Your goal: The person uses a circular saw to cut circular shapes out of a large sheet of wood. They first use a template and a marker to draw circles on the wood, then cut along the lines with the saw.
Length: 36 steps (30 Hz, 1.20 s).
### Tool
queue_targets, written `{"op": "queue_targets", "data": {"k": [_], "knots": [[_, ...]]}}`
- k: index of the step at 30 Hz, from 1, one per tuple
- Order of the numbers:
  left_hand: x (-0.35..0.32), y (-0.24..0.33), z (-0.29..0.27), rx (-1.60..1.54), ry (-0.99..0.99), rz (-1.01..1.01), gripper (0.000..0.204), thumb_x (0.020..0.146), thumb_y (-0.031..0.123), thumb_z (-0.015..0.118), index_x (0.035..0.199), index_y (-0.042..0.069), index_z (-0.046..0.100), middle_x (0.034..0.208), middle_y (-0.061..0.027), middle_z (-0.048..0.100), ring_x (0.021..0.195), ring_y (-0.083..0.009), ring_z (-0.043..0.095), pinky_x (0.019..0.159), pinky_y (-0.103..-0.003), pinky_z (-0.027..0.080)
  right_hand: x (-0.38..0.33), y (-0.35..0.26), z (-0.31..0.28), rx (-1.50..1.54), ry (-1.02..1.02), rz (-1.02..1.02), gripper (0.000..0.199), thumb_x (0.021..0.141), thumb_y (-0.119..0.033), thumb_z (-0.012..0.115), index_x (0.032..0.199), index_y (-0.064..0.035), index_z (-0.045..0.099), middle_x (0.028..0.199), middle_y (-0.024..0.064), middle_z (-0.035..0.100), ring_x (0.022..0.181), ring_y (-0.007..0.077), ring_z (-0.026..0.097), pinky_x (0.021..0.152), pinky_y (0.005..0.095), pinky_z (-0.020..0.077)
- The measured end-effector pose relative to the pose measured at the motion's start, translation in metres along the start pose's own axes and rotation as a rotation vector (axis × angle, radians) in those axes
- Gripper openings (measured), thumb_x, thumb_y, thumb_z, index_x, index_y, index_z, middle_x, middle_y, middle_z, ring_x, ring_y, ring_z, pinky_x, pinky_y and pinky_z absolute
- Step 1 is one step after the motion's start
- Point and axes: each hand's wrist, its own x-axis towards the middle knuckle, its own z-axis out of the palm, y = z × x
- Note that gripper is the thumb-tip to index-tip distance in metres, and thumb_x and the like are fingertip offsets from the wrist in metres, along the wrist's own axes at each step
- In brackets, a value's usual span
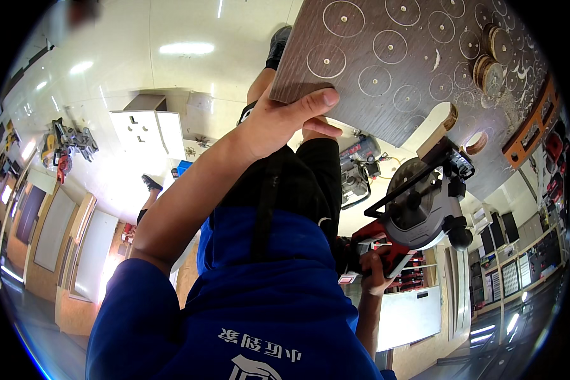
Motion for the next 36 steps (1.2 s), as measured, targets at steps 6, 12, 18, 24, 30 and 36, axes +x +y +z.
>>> {"op": "queue_targets", "data": {"k": [6, 12, 18, 24, 30, 36], "knots": [[0.000, 0.002, -0.001, 0.029, 0.012, -0.021, 0.048, 0.092, 0.020, 0.069, 0.130, 0.000, 0.048, 0.117, -0.0124, 0.057, 0.102, -0.0231, 0.063, 0.075, -0.039, 0.064, -0.002, 0.007, -0.006, -0.001, -0.008, -0.036, 0.017, 0.085, 0.003, 0.059, 0.099, -0.0007, 0.050, 0.063, 0.0050, 0.051, 0.049, 0.0103, 0.048, 0.046, 0.0239, 0.0373], [-0.003, 0.003, 0.000, -0.024, 0.060, -0.020, 0.052, 0.092, 0.019, 0.068, 0.133, -0.002, 0.044, 0.121, -0.0150, 0.055, 0.103, -0.0275, 0.064, 0.076, -0.043, 0.064, 0.002, 0.001, -0.003, 0.023, -0.116, -0.057, 0.046, 0.087, -0.031, 0.069, 0.112, 0.0014, 0.050, 0.067, 0.0063, 0.053, 0.053, 0.0113, 0.049, 0.051, 0.0265, 0.0404], [-0.003, 0.002, 0.001, -0.013, 0.044, -0.038, 0.054, 0.093, 0.022, 0.067, 0.136, 0.000, 0.043, 0.126, -0.0151, 0.054, 0.108, -0.0284, 0.062, 0.081, -0.044, 0.062, -0.004, 0.007, -0.014, 0.180, -0.076, 0.069, 0.086, 0.077, -0.080, 0.056, 0.113, -0.0020, 0.052, 0.061, 0.0078, 0.052, 0.052, 0.0164, 0.049, 0.052, 0.0308, 0.0410], [-0.003, 0.005, 0.004, 0.002, 0.033, -0.037, 0.053, 0.094, 0.023, 0.066, 0.137, 0.001, 0.044, 0.127, -0.0143, 0.056, 0.109, -0.0272, 0.062, 0.082, -0.043, 0.061, -0.002, 0.009, -0.006, 0.140, -0.009, 0.029, 0.086, 0.078, -0.082, 0.051, 0.104, 0.0000, 0.050, 0.057, 0.0063, 0.048, 0.048, 0.0157, 0.046, 0.047, 0.0286, 0.0377], [-0.004, 0.005, 0.003, -0.002, 0.029, -0.044, 0.053, 0.094, 0.023, 0.066, 0.137, 0.001, 0.044, 0.126, -0.0149, 0.057, 0.110, -0.0282, 0.062, 0.081, -0.044, 0.061, -0.002, 0.009, -0.003, 0.094, 0.009, 0.011, 0.085, 0.079, -0.080, 0.054, 0.102, 0.0011, 0.050, 0.057, 0.0058, 0.047, 0.046, 0.0147, 0.046, 0.046, 0.0284, 0.0388], [-0.004, 0.005, 0.002, -0.007, 0.023, -0.048, 0.053, 0.094, 0.023, 0.066, 0.137, 0.001, 0.044, 0.126, -0.0155, 0.057, 0.110, -0.0290, 0.062, 0.081, -0.044, 0.061, 0.000, 0.002, 0.006, -0.011, 0.000, -0.106, 0.064, 0.085, -0.055, 0.068, 0.106, 0.0031, 0.050, 0.057, 0.0060, 0.049, 0.047, 0.0136, 0.047, 0.047, 0.0278, 0.0405]]}}
